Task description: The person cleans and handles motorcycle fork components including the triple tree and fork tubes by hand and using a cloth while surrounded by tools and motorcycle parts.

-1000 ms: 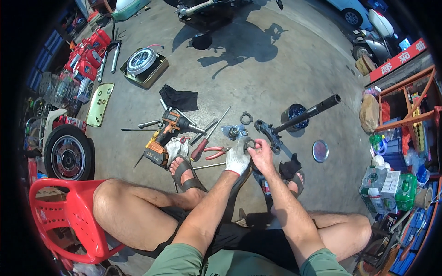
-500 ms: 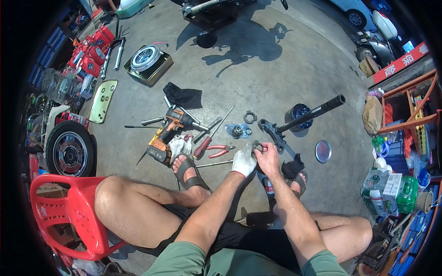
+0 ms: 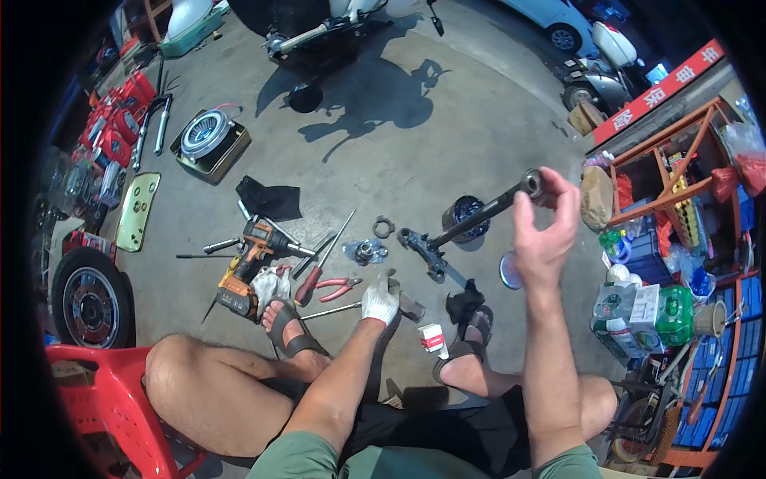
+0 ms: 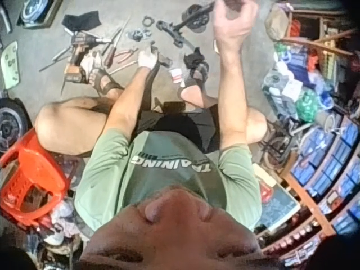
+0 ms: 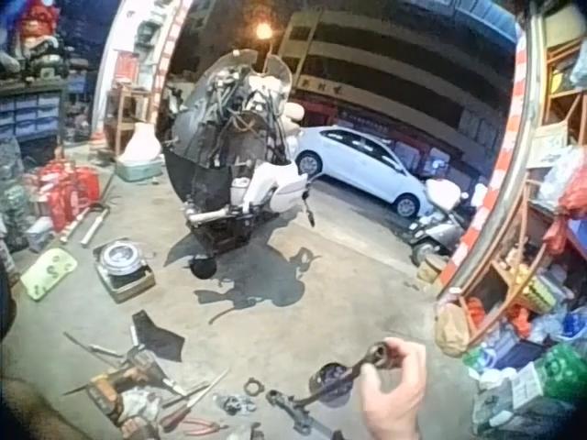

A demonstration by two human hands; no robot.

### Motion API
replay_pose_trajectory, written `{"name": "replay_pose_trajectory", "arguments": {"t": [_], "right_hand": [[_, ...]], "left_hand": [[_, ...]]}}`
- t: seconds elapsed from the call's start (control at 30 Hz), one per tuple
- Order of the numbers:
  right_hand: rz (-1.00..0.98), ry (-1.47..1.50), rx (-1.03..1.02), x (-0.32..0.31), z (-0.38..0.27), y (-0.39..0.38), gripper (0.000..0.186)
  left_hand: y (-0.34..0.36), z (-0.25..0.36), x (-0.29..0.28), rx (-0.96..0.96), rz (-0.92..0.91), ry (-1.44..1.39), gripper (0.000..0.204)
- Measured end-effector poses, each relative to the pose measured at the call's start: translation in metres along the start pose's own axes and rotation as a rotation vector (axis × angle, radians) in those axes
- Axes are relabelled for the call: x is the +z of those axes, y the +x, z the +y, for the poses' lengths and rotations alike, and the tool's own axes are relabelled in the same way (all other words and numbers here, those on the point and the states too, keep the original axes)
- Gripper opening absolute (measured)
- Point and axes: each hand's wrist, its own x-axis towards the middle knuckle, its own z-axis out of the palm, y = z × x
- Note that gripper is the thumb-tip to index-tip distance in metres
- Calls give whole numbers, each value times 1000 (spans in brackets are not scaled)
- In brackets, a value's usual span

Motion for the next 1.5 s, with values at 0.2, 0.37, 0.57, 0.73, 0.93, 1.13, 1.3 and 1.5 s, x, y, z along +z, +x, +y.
{"name": "replay_pose_trajectory", "arguments": {"t": [0.2,0.37,0.57,0.73,0.93,1.13,1.3,1.5], "right_hand": [[-64,-54,111,-18,39,2,37],[-86,-42,152,-5,46,-2,36],[-126,13,240,8,62,-7,35],[-173,104,377,32,94,-47,32],[-309,88,519,73,134,-110,31],[-317,210,568,114,177,-162,30],[-360,184,562,134,196,-189,32],[-429,16,433,149,218,-212,37]], "left_hand": [[-3,15,-1,-52,-61,-13,37],[-3,4,-3,-22,-46,20,35],[-2,2,-3,-20,-38,24,31],[0,1,-1,-1,-26,-22,29],[2,0,-4,-32,-32,-41,28],[4,5,-5,-21,-26,7,27],[7,10,-9,-93,-64,-39,27],[10,6,-7,-65,-57,-14,27]]}}
